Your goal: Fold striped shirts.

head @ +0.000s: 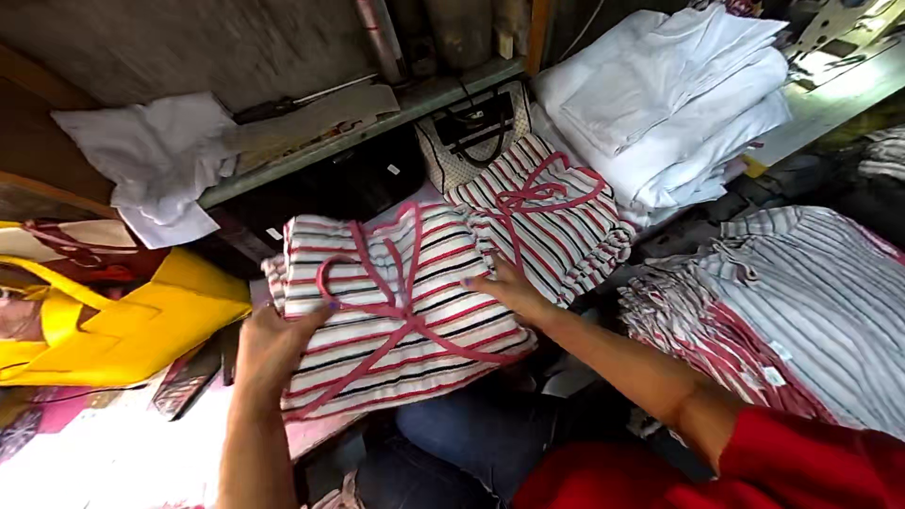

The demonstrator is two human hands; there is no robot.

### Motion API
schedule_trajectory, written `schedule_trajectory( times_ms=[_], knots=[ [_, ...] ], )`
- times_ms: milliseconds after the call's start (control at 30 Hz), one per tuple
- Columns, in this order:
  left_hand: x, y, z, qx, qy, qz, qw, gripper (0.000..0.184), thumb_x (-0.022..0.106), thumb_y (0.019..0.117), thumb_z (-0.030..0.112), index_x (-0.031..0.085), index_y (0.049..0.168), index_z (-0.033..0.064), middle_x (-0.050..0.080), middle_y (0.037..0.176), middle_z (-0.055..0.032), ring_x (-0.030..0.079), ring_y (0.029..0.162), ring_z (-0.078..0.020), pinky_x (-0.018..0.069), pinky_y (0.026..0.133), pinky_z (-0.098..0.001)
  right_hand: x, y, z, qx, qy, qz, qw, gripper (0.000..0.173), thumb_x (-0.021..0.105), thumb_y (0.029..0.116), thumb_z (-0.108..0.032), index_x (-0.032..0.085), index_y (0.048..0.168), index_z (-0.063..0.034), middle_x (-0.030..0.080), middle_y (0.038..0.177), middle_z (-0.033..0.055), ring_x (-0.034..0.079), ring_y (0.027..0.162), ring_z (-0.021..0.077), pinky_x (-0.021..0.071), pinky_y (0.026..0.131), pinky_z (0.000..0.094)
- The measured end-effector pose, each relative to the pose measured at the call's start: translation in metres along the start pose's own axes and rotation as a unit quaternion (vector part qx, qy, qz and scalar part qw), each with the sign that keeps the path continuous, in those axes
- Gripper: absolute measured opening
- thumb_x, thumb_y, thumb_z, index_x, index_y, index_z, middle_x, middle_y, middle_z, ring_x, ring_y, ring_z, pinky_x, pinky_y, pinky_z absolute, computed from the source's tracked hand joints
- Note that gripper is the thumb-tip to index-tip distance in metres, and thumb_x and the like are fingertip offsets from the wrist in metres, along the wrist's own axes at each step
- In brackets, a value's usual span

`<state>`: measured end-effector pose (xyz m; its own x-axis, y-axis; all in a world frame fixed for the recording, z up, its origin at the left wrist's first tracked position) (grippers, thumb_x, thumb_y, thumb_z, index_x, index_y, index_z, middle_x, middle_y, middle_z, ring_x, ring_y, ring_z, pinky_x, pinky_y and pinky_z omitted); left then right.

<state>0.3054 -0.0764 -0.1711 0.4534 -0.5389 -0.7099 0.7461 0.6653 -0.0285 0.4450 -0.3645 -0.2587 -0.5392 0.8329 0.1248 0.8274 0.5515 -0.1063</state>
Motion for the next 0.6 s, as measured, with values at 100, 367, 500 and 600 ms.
schedule_trajectory(
  times_ms=[100, 367, 500, 600],
  knots=[
    [-0.002, 0.020, 0.101, 0.100, 0.036, -0.032, 0.994, 0.047, 0.079, 0.0872, 0.034, 0.063, 0.111, -0.0025, 0.066, 0.087, -0.0160, 0.063, 0.072, -0.0250, 0.0535, 0.070, -0.0554, -0.049, -0.039, -0.043, -0.025, 0.033, 0.131, 0.991, 0.072, 0.071, 0.0945, -0.021, 0.035, 0.155, -0.0057, 0.066, 0.126, 0.0125, 0.069, 0.107, 0.0146, 0.0588, 0.093, 0.0337],
    [0.055, 0.068, 0.277, 0.360, 0.044, -0.039, 0.931, 0.055, 0.059, 0.1011, 0.027, 0.049, 0.147, -0.0013, 0.061, 0.135, -0.0245, 0.062, 0.122, -0.0341, 0.0470, 0.105, -0.0535, -0.121, -0.029, -0.053, -0.120, 0.153, 0.386, 0.902, 0.085, 0.071, 0.0967, -0.025, 0.016, 0.161, -0.0179, 0.055, 0.141, 0.0112, 0.065, 0.117, 0.0207, 0.0599, 0.093, 0.0423],
    [0.084, 0.029, 0.213, 0.346, 0.054, -0.095, 0.932, 0.046, 0.061, 0.1023, 0.022, 0.056, 0.141, -0.0014, 0.065, 0.129, -0.0243, 0.066, 0.116, -0.0351, 0.0508, 0.102, -0.0538, -0.142, 0.008, 0.042, -0.021, 0.153, 0.439, 0.885, 0.093, 0.071, 0.0953, -0.017, 0.008, 0.162, -0.0089, 0.039, 0.155, 0.0237, 0.051, 0.135, 0.0332, 0.0509, 0.105, 0.0533],
    [0.099, 0.014, 0.122, 0.253, 0.067, -0.142, 0.955, 0.040, 0.061, 0.1033, 0.017, 0.058, 0.138, -0.0026, 0.064, 0.132, -0.0259, 0.065, 0.116, -0.0413, 0.0502, 0.099, -0.0605, -0.137, 0.000, 0.048, -0.028, 0.162, 0.437, 0.885, 0.089, 0.065, 0.0986, -0.010, 0.003, 0.162, -0.0082, 0.035, 0.157, 0.0241, 0.051, 0.136, 0.0301, 0.0516, 0.106, 0.0482]
  ],
)
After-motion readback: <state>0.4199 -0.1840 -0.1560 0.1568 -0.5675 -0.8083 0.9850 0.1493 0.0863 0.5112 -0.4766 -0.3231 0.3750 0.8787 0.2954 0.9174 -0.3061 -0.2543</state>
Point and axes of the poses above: each hand's wrist, its own y-axis towards the middle knuckle, its own x-axis out of the palm, z = x × y, the point moved 2 cm from there along y, towards the middle knuckle
